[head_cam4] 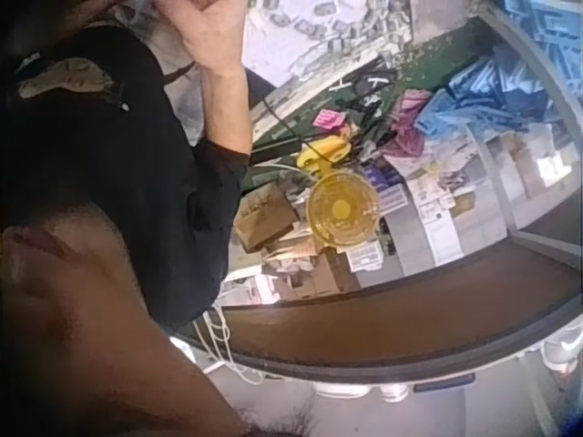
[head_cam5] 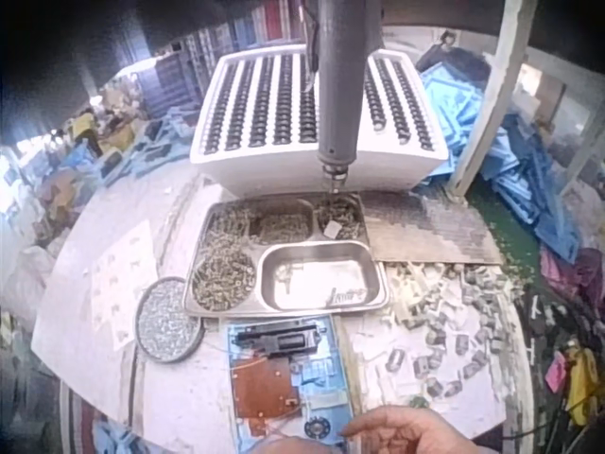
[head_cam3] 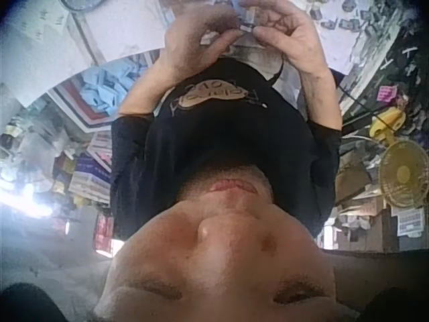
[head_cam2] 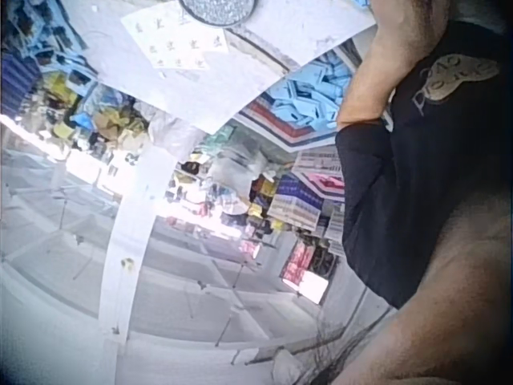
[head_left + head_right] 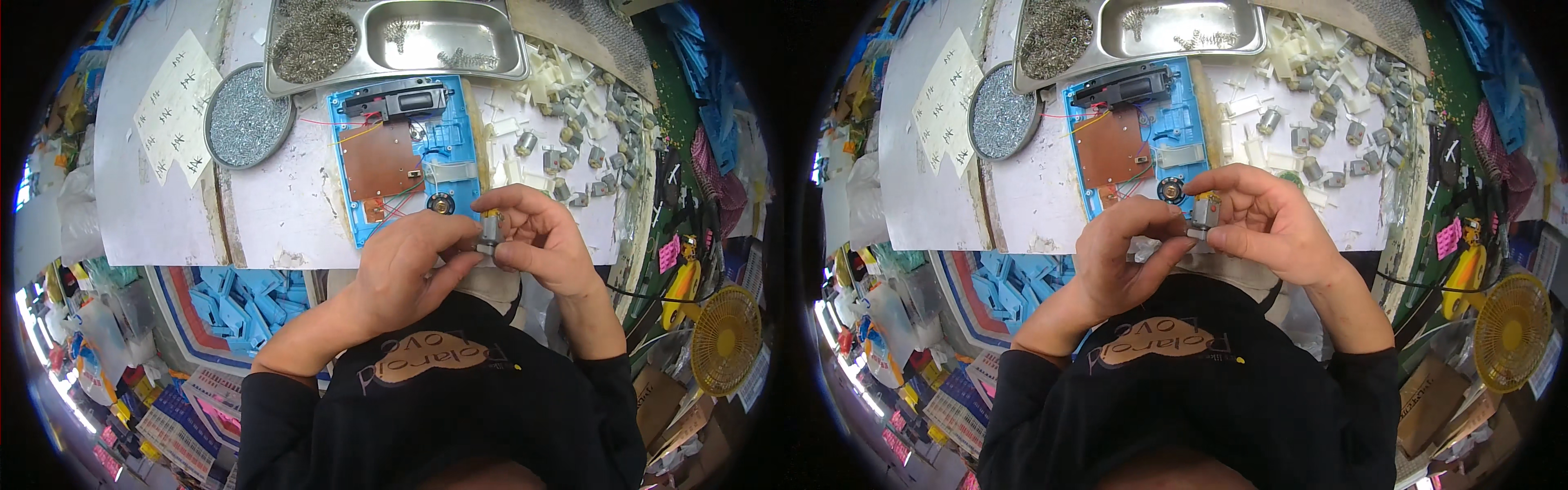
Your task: Soldering components and assembling a blue plastic electronic device.
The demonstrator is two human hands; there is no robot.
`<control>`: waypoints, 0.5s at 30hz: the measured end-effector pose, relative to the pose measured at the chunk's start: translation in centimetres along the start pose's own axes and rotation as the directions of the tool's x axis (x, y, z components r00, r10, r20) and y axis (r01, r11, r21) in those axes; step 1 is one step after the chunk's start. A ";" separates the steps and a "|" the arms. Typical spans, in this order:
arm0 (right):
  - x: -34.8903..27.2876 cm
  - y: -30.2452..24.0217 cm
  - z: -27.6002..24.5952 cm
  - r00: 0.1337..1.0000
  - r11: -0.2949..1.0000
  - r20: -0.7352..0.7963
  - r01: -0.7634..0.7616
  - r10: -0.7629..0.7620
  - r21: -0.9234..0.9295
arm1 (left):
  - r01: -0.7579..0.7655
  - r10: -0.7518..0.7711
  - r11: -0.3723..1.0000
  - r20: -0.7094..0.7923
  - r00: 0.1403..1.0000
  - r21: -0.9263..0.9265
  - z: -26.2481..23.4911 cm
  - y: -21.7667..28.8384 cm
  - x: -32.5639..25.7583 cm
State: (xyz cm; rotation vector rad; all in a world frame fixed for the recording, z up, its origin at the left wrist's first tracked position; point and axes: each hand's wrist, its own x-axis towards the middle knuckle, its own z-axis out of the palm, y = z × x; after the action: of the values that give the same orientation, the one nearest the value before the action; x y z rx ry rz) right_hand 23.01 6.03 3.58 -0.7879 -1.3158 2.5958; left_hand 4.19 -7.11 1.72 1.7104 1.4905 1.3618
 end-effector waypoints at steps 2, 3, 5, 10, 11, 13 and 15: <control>-0.2 0.0 -0.2 0.999 0.991 -0.021 0.022 -0.025 -0.135 | 0.005 -0.007 1.000 -0.052 0.999 -0.027 0.4 -0.1 -0.1; -0.3 0.0 -0.3 0.999 0.979 -0.029 0.034 -0.040 -0.201 | 0.008 -0.011 0.999 -0.078 0.997 -0.039 0.7 -0.1 -0.1; -0.6 0.6 0.6 0.979 0.935 -0.102 0.136 -0.179 -0.328 | 0.076 -0.095 0.983 -0.113 0.989 -0.166 1.1 0.1 -0.4; 0.3 0.3 0.2 0.750 0.301 0.232 0.500 -0.620 -0.812 | -0.066 0.066 0.998 -0.048 0.997 -0.002 0.0 -0.2 0.2; 0.4 0.1 0.2 0.711 0.235 0.274 0.529 -0.648 -0.816 | -0.103 0.104 0.994 -0.067 0.992 0.018 0.1 -0.4 0.3; 0.5 0.0 0.3 0.654 0.146 0.330 0.562 -0.681 -0.814 | -0.102 0.103 0.995 -0.070 0.992 0.012 0.0 -0.4 0.3; 0.4 0.1 0.5 0.623 0.102 0.354 0.575 -0.698 -0.812 | -0.023 0.022 0.999 -0.040 0.999 -0.042 -0.4 -0.3 0.2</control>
State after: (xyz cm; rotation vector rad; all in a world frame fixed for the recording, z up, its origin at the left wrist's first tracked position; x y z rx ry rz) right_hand 22.40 5.72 3.59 -0.2364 -2.3057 0.9758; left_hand 3.73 -6.96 1.64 1.6885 1.4572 1.4360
